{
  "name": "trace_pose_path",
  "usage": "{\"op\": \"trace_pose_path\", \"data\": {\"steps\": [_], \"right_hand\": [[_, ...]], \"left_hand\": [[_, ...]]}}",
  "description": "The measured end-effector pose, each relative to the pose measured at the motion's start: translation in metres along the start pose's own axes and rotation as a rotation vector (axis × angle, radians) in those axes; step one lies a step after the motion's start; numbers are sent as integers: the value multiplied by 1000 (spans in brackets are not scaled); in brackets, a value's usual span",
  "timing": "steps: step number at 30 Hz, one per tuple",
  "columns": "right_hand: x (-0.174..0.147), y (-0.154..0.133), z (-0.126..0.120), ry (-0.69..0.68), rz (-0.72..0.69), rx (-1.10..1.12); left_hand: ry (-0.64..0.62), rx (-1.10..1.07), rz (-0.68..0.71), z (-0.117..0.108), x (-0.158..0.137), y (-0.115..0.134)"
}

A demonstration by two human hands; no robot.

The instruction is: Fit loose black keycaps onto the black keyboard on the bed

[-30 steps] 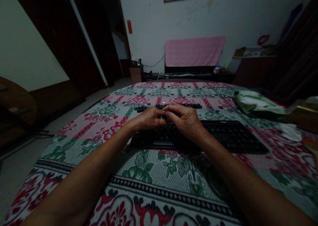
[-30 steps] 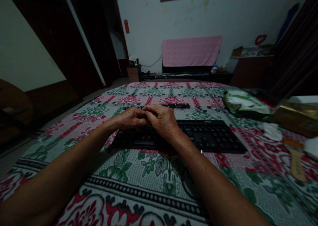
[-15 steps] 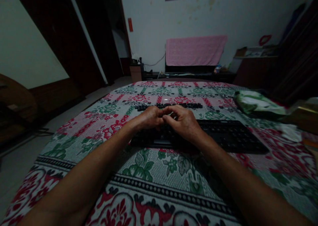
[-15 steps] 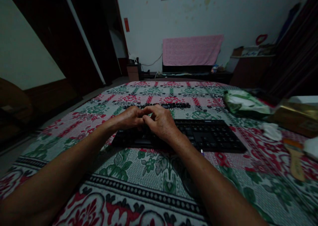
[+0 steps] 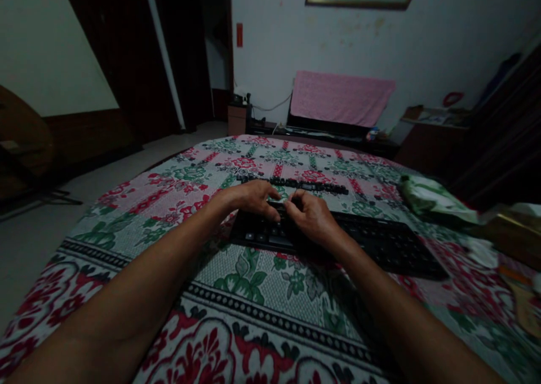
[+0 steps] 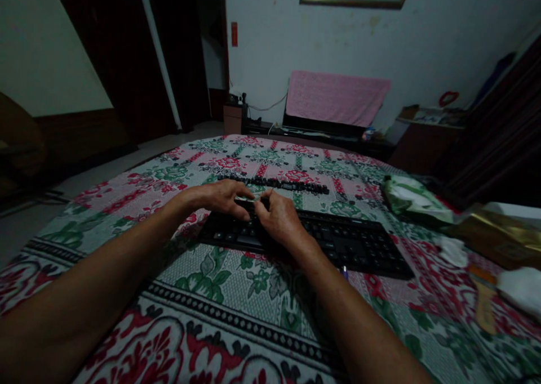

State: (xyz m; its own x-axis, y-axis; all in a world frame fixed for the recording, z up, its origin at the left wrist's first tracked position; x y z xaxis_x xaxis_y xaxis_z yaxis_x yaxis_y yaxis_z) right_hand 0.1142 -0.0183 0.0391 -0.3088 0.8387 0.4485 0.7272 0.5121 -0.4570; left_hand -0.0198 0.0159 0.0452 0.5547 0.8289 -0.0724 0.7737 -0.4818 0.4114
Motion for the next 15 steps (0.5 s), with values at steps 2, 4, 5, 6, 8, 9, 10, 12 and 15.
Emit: {"op": "trace_pose_path", "data": {"steps": [2,4,5,6,8,9,10,12,15], "right_hand": [[-2,1,0,1,2,11],[-3,2,0,8,8,7],[-4,1,1,15,15,-4],[-5,1,1,20,21,-16],[-6,-2,2,21,29,-47],[-7,-4,2,17,33,-63],[-8,-6,3,10,36,-81],[-9,-10,5,-10,33,-118],[-10,-16,8,-33,4,-173]], "left_hand": [[-99,16,-17,5,-2,-6],[-187,16,-36,13,-4,-10],[-209,14,-43,16,-5,-10],[-222,15,-49,18,-5,-10],[-238,36,-52,22,-6,-8],[-239,54,-51,24,-6,-6],[-237,75,-52,25,-6,-4],[-217,125,-67,26,-5,-1],[-190,182,-108,27,-5,1]]}}
Point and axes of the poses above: each hand's wrist, its own x-axis towards the middle knuckle, its own z-axis out of the palm, y = z × x, the point moved 5 cm from there along x, towards the middle knuckle, and after that the axes turned 6 degrees about -z, right-handed, at the moved point
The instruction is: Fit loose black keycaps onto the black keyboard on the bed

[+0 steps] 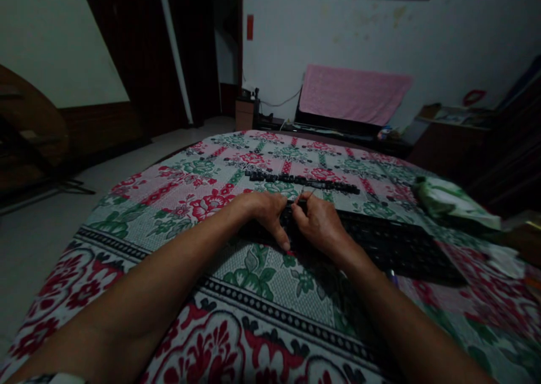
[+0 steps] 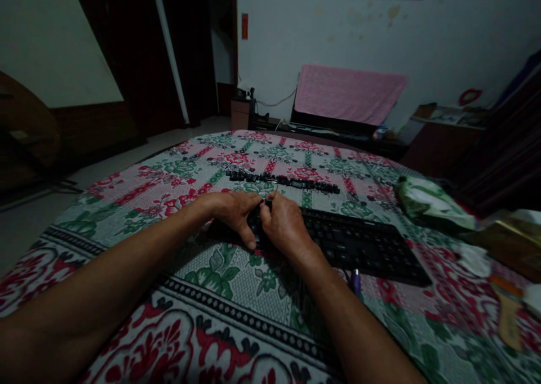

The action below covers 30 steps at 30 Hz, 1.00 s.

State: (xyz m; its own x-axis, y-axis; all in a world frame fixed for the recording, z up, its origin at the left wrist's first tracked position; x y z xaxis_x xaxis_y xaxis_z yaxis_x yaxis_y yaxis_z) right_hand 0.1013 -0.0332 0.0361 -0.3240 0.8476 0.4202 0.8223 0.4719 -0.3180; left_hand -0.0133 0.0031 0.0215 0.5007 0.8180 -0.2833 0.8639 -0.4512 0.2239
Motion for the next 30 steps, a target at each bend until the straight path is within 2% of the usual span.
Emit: {"op": "trace_pose_path", "data": {"steps": [10,16,24,30], "right_hand": [[17,-3,3,-94,-13,-120],[18,3,0,-58,18,-72],[23,18,-1,-15,98,56],[25,24,1,6,99,127]], "left_hand": [[-8,-50,5,-1,-2,4],[5,-119,29,0,1,2],[-15,-9,-13,0,-1,3],[4,-39,-24,0,1,1]]}}
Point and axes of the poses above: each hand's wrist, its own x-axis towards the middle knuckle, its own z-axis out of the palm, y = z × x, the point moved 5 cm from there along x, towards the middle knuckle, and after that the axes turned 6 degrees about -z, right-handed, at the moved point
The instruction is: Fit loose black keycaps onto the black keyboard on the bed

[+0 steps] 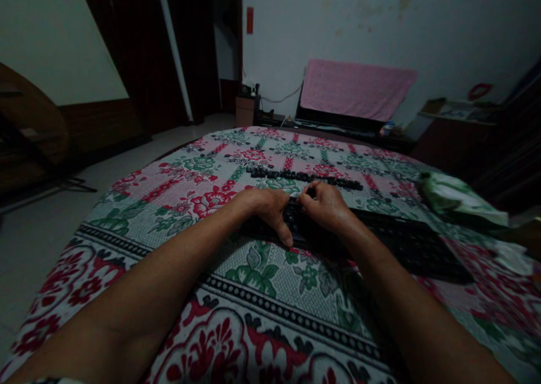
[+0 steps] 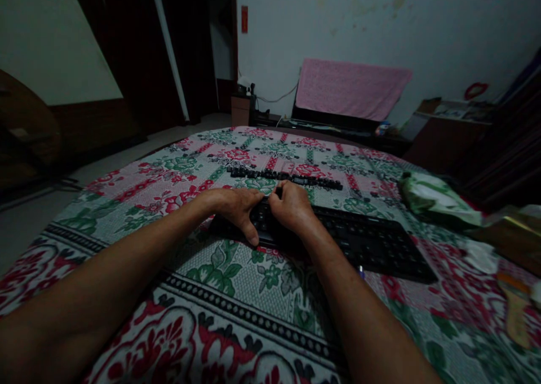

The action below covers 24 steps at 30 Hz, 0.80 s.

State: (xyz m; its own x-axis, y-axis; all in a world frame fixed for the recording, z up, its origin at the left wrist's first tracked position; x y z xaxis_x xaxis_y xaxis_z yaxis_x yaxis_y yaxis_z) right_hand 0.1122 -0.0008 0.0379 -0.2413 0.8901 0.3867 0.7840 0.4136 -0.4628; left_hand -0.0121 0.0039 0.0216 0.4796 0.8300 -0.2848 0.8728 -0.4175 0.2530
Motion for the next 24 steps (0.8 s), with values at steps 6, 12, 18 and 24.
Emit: {"op": "trace_pose_path", "data": {"steps": [6,12,18,24], "right_hand": [[-3,-13,-4,-72,-59,-42],[-1,3,-10,-60,-4,105],[-6,12,-9,-106,16,188],[-5,19,-5,-135,-50,222]], "left_hand": [[9,54,13,1,-4,7],[64,109,-21,1,-7,16],[30,113,-11,7,-5,18],[58,163,6,8,-5,25]]}}
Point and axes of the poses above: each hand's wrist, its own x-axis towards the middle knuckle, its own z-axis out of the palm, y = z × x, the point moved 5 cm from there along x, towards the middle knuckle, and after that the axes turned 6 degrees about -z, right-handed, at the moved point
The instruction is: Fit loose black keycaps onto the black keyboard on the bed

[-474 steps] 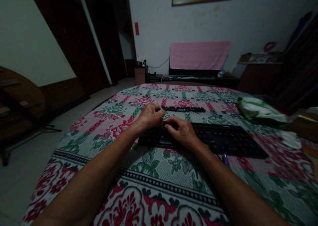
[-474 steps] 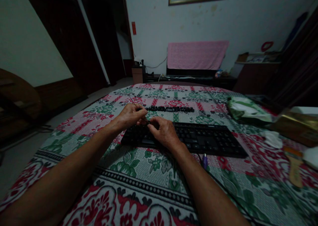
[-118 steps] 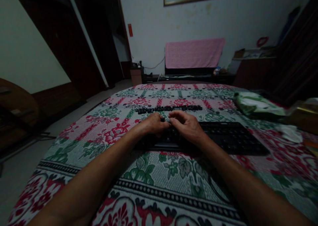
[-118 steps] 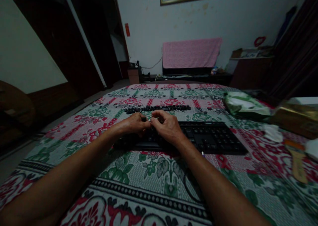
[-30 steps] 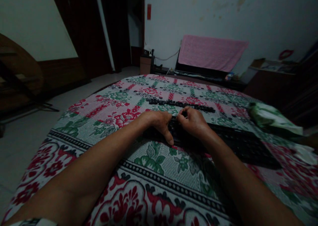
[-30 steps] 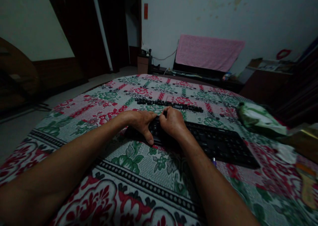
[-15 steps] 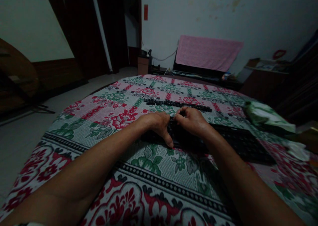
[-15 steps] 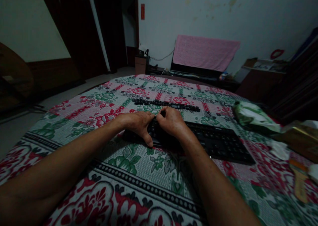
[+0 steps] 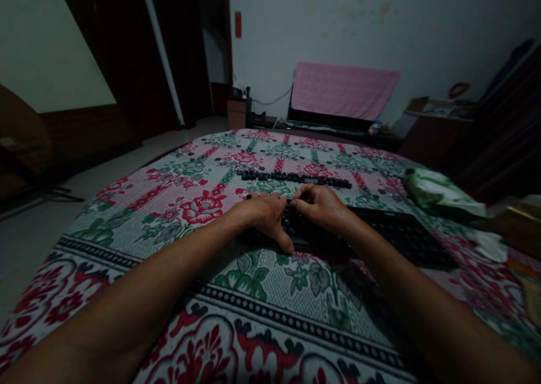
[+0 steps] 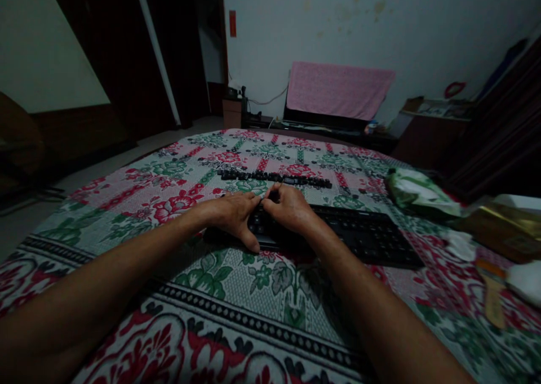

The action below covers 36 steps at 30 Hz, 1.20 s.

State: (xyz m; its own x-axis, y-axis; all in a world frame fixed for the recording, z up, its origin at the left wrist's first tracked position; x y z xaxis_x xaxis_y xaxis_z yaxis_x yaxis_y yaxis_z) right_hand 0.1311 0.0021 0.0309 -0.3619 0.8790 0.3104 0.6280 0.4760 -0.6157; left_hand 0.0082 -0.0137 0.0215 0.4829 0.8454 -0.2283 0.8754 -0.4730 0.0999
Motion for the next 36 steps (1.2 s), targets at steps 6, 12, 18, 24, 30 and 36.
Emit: {"op": "trace_pose_path", "data": {"steps": [6,12,18,24,30,36], "right_hand": [[16,12,2,-215,127,206],[19,11,-1,-226,171,190],[6,2,-9,3,64,-30],[2,5,-11,72,45,-99],[1,12,-11,105,77,-32],[1,15,-12,128,66,-2]], "left_hand": [[38,-29,-32,1,3,1],[83,-30,-50,3,8,-2],[143,-31,-56,6,11,0],[148,-36,-24,6,20,-3],[112,-18,12,0,22,-4],[61,-6,17,0,17,-4]]}}
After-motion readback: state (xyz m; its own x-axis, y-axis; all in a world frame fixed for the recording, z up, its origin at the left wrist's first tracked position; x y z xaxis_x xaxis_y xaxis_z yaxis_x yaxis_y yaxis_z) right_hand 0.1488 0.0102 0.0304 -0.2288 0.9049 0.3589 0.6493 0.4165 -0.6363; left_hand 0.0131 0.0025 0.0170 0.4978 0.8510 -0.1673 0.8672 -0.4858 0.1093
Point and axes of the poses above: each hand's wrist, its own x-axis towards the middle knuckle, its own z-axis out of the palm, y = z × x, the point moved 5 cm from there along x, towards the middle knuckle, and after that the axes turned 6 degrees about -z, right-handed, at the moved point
